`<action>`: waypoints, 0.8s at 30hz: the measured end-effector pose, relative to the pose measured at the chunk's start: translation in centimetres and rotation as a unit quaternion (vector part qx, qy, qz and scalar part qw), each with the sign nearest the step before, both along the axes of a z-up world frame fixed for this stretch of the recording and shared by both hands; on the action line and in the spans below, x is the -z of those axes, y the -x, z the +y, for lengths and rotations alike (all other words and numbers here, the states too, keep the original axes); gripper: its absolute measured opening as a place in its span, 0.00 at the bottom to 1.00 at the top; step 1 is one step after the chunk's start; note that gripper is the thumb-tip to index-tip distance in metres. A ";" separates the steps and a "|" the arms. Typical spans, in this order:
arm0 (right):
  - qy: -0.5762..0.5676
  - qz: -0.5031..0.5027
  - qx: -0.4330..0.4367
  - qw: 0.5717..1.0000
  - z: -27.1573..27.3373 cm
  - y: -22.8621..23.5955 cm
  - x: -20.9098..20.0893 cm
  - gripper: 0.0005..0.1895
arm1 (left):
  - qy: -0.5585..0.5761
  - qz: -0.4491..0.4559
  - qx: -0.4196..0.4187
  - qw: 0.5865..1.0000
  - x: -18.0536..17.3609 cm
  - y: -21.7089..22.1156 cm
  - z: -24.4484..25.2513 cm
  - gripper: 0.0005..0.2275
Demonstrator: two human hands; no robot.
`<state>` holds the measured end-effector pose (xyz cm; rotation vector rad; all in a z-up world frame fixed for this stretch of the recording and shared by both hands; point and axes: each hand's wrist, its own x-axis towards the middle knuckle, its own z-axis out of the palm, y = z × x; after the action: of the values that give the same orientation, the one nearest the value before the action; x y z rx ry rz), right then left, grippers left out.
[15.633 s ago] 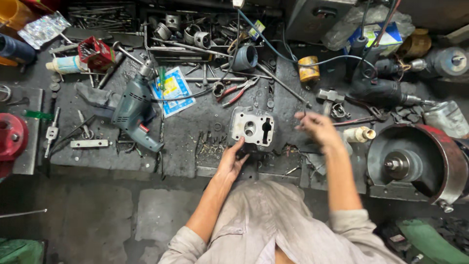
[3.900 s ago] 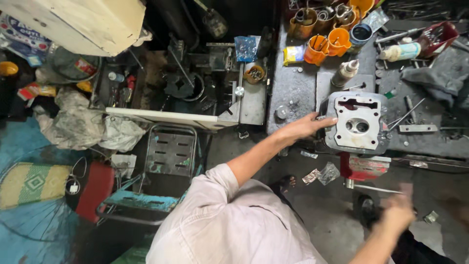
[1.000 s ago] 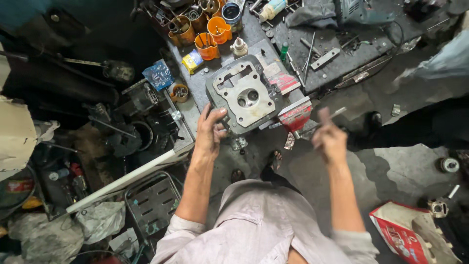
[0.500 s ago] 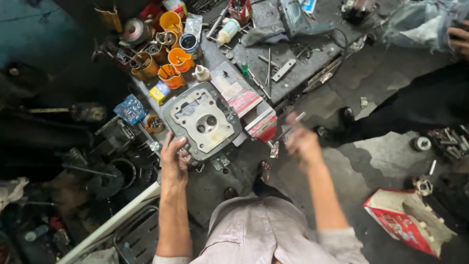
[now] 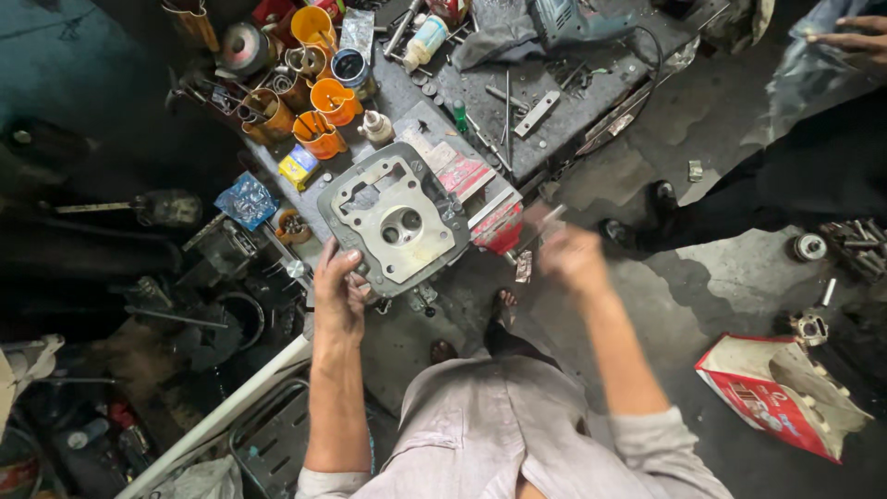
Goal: The person uses a T-handle wrench to tighten a bolt on a metal engine component, then wipes the part with a cloth. They continue tightening the bolt and later place the component into a bench vise.
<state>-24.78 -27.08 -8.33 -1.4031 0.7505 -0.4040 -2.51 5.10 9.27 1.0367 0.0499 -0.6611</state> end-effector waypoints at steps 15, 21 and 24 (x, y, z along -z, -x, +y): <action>-0.057 -0.065 -0.124 0.988 2.6 -0.3 -0.1 0.10 | -0.036 -0.031 0.001 0.999 -0.2 0.7 -0.1 0.34; 0.031 -0.157 0.029 0.987 -1.7 -2.4 -4.8 0.22 | -0.101 0.085 -0.016 0.991 1.5 3.4 -0.6 0.38; 0.314 -0.067 0.071 0.945 -0.5 -2.9 -6.1 0.22 | -0.040 0.055 0.048 0.997 2.0 6.1 -2.8 0.37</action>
<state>-21.90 -27.60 -2.25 -1.8939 0.6361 -0.9006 -8.66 2.29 7.26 1.0845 0.1236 -0.8090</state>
